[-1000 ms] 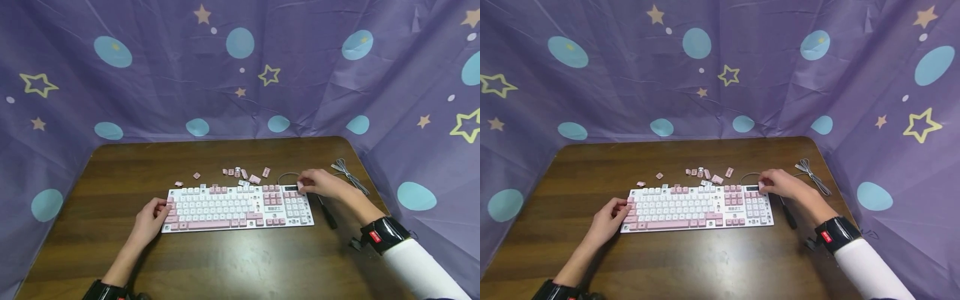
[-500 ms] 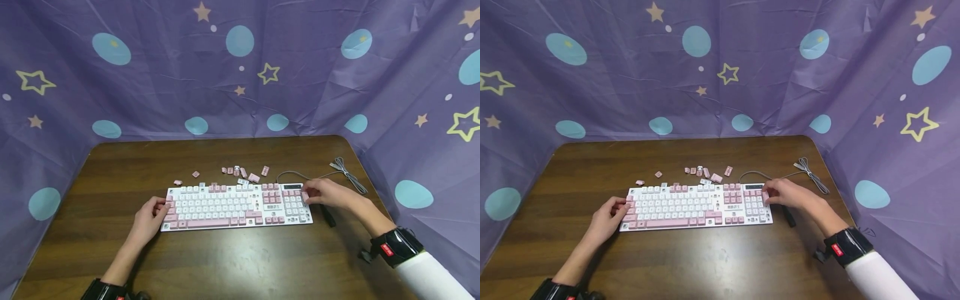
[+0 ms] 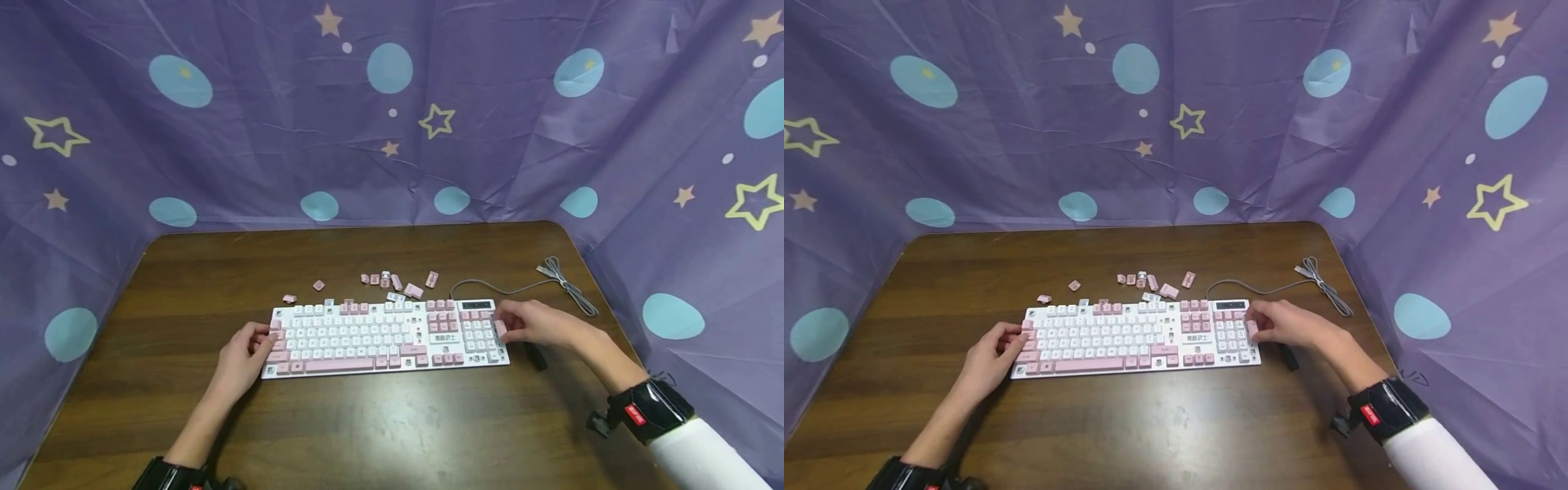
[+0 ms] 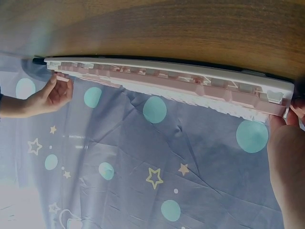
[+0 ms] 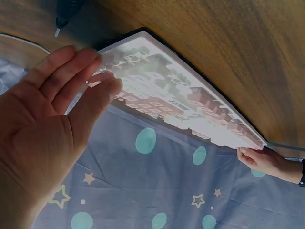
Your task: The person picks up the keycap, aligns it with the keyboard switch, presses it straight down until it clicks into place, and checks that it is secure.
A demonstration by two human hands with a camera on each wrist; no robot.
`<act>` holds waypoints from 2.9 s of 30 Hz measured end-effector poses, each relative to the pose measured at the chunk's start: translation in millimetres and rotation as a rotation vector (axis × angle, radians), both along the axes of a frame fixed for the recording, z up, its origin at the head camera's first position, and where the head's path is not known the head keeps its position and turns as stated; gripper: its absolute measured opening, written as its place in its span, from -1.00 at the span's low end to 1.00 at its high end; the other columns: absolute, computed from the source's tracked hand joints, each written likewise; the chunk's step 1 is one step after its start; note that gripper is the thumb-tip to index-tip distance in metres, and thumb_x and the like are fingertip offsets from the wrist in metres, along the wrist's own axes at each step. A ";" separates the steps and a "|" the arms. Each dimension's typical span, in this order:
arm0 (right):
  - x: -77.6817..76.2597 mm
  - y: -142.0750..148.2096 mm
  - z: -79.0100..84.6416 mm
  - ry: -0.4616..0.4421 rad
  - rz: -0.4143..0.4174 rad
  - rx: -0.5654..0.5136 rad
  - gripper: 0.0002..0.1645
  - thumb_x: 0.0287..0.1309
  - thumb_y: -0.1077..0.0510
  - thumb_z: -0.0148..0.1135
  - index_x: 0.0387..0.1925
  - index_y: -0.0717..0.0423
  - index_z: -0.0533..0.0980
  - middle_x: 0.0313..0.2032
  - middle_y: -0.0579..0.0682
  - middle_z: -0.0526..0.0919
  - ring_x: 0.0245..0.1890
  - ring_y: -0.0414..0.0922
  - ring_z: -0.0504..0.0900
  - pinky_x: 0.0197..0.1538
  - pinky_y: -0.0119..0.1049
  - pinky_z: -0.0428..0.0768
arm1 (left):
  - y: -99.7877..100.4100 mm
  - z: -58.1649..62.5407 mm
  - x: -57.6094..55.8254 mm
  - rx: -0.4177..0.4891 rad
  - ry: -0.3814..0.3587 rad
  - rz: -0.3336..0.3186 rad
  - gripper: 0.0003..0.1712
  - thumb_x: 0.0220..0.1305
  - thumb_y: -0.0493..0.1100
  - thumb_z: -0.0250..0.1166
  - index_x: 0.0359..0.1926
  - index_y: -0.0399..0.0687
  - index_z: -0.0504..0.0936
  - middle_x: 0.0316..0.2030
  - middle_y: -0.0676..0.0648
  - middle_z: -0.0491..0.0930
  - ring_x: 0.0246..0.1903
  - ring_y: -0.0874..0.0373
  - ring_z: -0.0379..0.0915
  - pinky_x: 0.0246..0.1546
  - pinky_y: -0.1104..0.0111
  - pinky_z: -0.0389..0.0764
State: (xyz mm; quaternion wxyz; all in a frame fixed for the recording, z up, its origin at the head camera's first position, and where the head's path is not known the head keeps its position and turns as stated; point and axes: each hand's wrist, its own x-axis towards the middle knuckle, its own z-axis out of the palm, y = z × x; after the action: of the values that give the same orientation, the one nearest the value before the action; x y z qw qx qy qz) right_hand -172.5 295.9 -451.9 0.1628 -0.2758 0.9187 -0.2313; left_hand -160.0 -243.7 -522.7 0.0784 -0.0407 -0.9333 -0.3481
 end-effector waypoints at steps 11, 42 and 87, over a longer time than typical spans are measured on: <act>4.3 -1.2 -5.7 -0.023 0.071 -0.068 -0.81 0.13 0.38 0.17 -0.27 0.05 0.49 -0.41 -0.02 0.44 -0.55 -0.24 0.48 -0.54 -0.41 0.50 | -0.2 0.6 1.0 0.000 -0.004 0.003 -0.75 0.29 -0.10 0.19 -0.13 -0.20 0.54 -0.38 -0.08 0.50 -0.41 0.15 0.36 -0.43 0.40 0.37; -0.2 -3.8 -8.7 0.059 0.005 -0.024 -0.72 0.20 0.27 0.15 -0.04 0.10 0.46 -0.40 -0.12 0.51 -0.51 -0.28 0.43 -0.48 -0.43 0.46 | 0.1 1.0 1.2 -0.006 -0.017 -0.005 -0.72 0.32 -0.07 0.16 -0.11 -0.20 0.53 -0.35 -0.08 0.50 -0.37 0.12 0.35 -0.40 0.39 0.37; 8.4 -2.4 -6.7 0.047 -0.024 0.002 -0.63 -0.05 0.26 0.38 -0.17 0.23 0.47 -0.41 -0.10 0.54 -0.40 -0.23 0.51 -0.35 -0.37 0.53 | -0.5 -1.3 0.5 0.003 -0.015 0.009 -0.69 0.32 -0.03 0.16 -0.11 -0.19 0.53 -0.35 -0.08 0.50 -0.38 0.12 0.35 -0.42 0.39 0.37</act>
State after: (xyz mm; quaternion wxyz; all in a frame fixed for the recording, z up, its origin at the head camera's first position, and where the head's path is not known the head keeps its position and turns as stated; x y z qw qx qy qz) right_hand -164.1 293.5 -458.6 0.1384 -0.2698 0.9258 -0.2256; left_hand -159.6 -244.2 -523.9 0.0729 -0.0336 -0.9336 -0.3493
